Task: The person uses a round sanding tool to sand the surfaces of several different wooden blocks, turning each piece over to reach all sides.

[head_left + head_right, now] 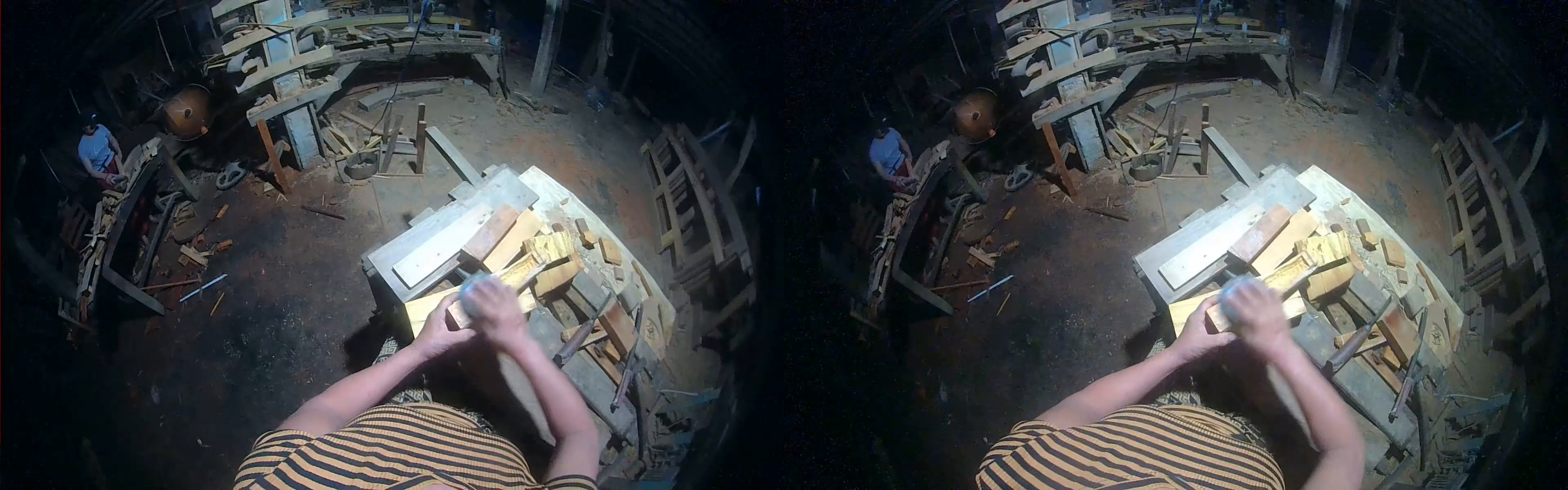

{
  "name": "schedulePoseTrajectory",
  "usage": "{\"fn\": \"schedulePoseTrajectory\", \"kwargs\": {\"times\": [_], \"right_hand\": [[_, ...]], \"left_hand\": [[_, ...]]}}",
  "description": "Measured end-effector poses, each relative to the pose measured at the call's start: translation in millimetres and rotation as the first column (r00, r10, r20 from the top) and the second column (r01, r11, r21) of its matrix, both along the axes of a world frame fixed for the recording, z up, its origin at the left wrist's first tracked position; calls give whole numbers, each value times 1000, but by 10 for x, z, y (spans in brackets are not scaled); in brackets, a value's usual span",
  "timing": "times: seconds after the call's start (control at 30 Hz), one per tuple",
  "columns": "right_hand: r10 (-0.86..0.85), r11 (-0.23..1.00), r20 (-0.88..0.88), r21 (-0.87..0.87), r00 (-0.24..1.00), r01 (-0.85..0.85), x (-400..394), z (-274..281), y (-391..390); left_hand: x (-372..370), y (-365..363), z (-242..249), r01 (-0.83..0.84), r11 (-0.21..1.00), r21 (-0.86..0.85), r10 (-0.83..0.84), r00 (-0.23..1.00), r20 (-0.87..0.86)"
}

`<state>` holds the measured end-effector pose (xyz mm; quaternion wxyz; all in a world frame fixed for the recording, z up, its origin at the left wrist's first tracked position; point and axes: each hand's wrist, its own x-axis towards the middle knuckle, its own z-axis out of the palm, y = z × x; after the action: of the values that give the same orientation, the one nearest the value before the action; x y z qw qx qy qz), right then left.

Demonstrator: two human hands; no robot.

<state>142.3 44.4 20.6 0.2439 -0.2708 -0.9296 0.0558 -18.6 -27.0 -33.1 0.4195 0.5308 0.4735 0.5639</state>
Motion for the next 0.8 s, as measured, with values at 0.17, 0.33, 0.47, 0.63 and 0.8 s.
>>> {"fn": "schedulePoseTrajectory", "kwargs": {"times": [0.17,0.33,0.47,0.63,0.8], "right_hand": [[-403,913,-117,-119,908,390,705,-138,1086],[-228,971,-205,22,952,238,365,-158,513],[101,994,-34,-46,994,-102,22,157,-573],[-225,964,-237,86,945,252,508,-222,388],[-425,905,-367,-152,827,397,490,-111,493]], "left_hand": [[26,49,-90,41,999,-12,-40,994,105],[20,50,-77,3,1000,8,-3,1000,-8],[48,25,-24,20,999,38,-23,996,88],[29,43,-51,17,1000,-18,-16,1000,27],[61,35,-77,9,1000,-7,-9,995,101]]}}
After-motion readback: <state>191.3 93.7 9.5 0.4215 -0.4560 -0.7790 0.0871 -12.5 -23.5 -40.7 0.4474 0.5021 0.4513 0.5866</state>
